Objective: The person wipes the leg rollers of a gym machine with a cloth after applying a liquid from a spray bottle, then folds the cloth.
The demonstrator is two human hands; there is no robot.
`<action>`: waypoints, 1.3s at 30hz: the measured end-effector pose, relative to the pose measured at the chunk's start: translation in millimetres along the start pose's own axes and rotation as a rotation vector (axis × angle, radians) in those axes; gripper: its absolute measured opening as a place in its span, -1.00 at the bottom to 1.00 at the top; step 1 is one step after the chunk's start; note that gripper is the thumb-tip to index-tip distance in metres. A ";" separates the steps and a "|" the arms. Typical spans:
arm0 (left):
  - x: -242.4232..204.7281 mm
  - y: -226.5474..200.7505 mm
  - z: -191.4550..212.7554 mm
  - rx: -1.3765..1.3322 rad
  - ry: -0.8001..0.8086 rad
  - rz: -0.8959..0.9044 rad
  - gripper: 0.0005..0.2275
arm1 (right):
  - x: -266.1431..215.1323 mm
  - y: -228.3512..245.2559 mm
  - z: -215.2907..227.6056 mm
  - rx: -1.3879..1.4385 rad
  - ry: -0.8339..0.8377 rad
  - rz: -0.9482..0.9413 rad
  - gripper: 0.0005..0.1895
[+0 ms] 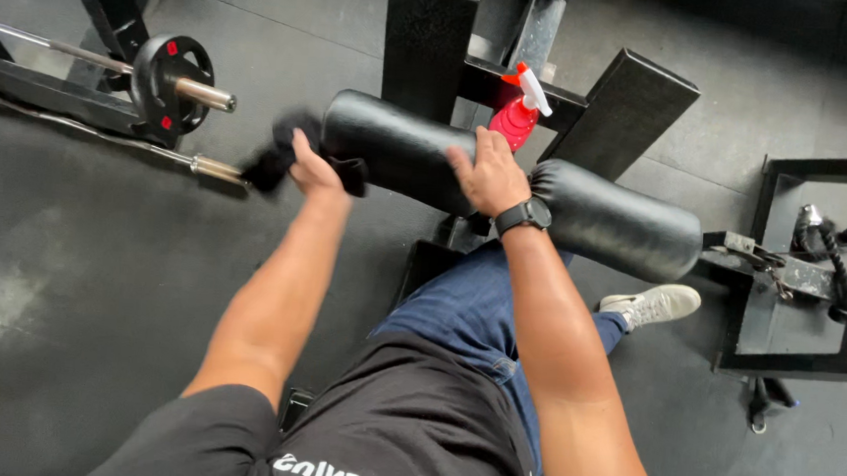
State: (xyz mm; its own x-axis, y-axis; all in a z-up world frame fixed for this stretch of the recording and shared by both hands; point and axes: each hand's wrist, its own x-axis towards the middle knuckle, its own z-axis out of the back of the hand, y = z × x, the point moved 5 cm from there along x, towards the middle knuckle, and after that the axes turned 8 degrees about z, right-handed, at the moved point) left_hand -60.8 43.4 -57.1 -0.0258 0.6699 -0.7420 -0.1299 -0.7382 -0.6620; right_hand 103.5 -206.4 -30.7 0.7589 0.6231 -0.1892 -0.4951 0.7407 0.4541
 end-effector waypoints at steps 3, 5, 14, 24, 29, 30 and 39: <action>18.1 -47.6 -25.1 0.139 0.303 -0.174 -0.20 | -16.6 10.1 -0.4 0.031 -0.161 0.071 0.22; 18.0 -71.4 -46.8 0.454 0.445 -0.173 0.13 | -25.2 16.2 -3.1 0.074 -0.199 0.124 0.38; 19.1 -59.1 -8.6 0.510 0.581 -0.613 -0.28 | -29.0 12.5 -17.4 0.007 -0.470 0.258 0.47; -12.7 -77.6 -41.5 0.921 0.317 -1.208 -0.45 | -93.3 30.5 -68.0 -0.391 -0.299 0.311 0.45; -154.2 -85.2 -45.3 0.815 0.270 -1.972 -0.78 | -103.3 31.7 -78.1 -0.223 -0.105 0.309 0.55; -170.4 -56.6 -58.9 0.810 0.274 -1.978 -0.78 | -104.7 34.9 -76.5 -0.224 -0.111 0.305 0.55; -207.9 71.5 -115.3 0.932 0.932 -2.000 -0.43 | -146.4 -27.7 -56.0 0.263 -0.236 0.314 -0.46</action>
State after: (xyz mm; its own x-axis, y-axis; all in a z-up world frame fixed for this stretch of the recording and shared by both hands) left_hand 49.6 -157.8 37.6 0.8720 -0.1563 0.4638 0.3361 0.8801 -0.3353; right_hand -17.5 -304.1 -64.4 0.6801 0.7102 0.1818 -0.6150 0.4178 0.6688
